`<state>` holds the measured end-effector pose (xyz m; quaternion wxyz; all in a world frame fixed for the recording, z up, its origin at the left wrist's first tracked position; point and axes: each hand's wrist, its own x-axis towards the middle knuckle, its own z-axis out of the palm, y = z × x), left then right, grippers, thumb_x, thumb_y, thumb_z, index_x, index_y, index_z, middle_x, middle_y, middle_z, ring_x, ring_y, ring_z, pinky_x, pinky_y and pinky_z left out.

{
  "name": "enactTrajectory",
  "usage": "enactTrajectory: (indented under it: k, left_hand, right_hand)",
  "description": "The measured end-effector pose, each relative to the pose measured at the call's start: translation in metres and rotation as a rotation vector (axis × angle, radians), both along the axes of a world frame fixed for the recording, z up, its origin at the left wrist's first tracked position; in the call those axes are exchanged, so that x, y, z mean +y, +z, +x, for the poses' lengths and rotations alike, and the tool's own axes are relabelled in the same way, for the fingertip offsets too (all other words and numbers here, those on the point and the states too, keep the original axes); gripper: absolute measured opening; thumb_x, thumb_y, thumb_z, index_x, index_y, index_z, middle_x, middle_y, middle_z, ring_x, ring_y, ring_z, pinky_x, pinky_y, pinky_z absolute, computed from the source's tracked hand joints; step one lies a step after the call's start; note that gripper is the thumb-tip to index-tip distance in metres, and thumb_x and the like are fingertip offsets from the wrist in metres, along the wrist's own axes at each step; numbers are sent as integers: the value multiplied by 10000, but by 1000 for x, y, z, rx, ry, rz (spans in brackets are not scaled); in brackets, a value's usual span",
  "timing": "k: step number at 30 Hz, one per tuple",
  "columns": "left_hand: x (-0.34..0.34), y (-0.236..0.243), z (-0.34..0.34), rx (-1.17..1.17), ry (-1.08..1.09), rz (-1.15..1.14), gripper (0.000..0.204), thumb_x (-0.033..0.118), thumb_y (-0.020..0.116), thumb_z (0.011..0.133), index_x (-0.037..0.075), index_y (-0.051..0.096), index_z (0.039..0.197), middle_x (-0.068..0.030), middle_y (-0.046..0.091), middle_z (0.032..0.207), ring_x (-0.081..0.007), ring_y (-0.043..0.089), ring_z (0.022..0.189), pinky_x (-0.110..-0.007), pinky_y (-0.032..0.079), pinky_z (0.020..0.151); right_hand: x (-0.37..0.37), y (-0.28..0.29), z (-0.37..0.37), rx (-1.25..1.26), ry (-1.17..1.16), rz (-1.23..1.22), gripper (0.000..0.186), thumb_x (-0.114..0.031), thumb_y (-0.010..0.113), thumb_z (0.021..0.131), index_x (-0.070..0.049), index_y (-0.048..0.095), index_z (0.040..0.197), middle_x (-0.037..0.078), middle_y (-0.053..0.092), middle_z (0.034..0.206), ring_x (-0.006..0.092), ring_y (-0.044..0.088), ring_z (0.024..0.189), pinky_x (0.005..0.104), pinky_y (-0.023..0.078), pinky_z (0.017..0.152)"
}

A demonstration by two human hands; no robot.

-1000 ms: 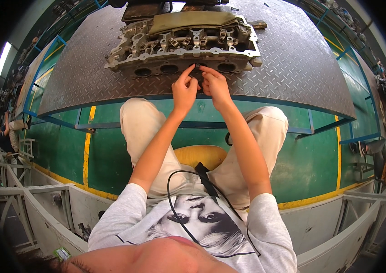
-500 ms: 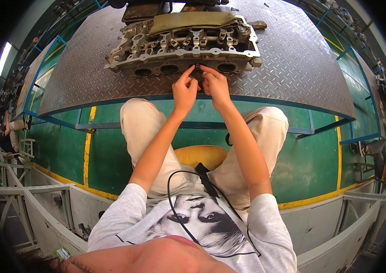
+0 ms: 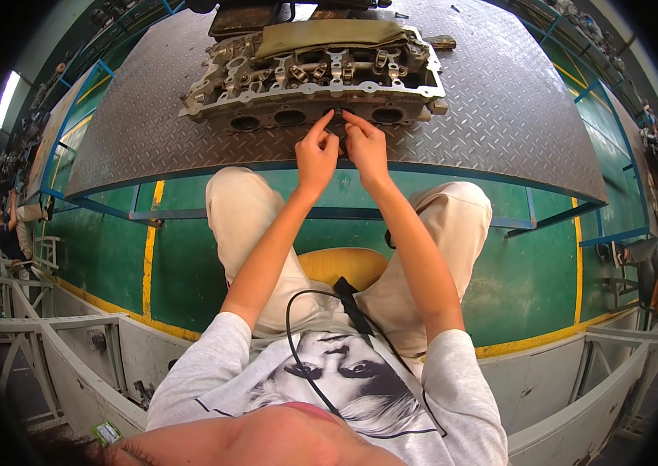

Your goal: The person is placing and adjusting small metal components into the ports of an engine cylinder head by hand on a diamond-plate workbench.

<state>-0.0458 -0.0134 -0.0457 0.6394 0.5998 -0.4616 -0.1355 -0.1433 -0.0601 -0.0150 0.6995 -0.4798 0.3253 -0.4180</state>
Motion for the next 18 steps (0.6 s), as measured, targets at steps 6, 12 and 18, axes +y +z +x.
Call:
enactTrajectory:
  k: [6, 12, 18]
  left_hand:
    - [4, 7, -7, -109, 70, 0, 431, 85, 528, 825, 37, 558, 1252, -108, 562, 573, -199, 526, 474, -319, 448, 513]
    - [5, 8, -8, -99, 33, 31, 442, 75, 527, 831, 26, 538, 1269, -105, 550, 569, -184, 518, 478, -308, 450, 522]
    - [3, 6, -6, -58, -22, -4, 453, 52, 522, 832, -1, 518, 1282, -91, 538, 560, -134, 478, 475, -279, 436, 522]
  right_hand:
    - [-2, -18, 6, 260, -196, -375, 310, -87, 491, 905, 1, 616, 1175, -1, 602, 754, 33, 431, 576, 219, 361, 493]
    - [1, -13, 6, 205, -140, -293, 319, -88, 490, 908, 6, 604, 1190, 16, 616, 821, 42, 463, 622, 222, 410, 542]
    - [-3, -12, 3, 161, -82, -250, 317, -91, 492, 913, 8, 603, 1193, 5, 613, 806, 40, 468, 623, 218, 411, 545]
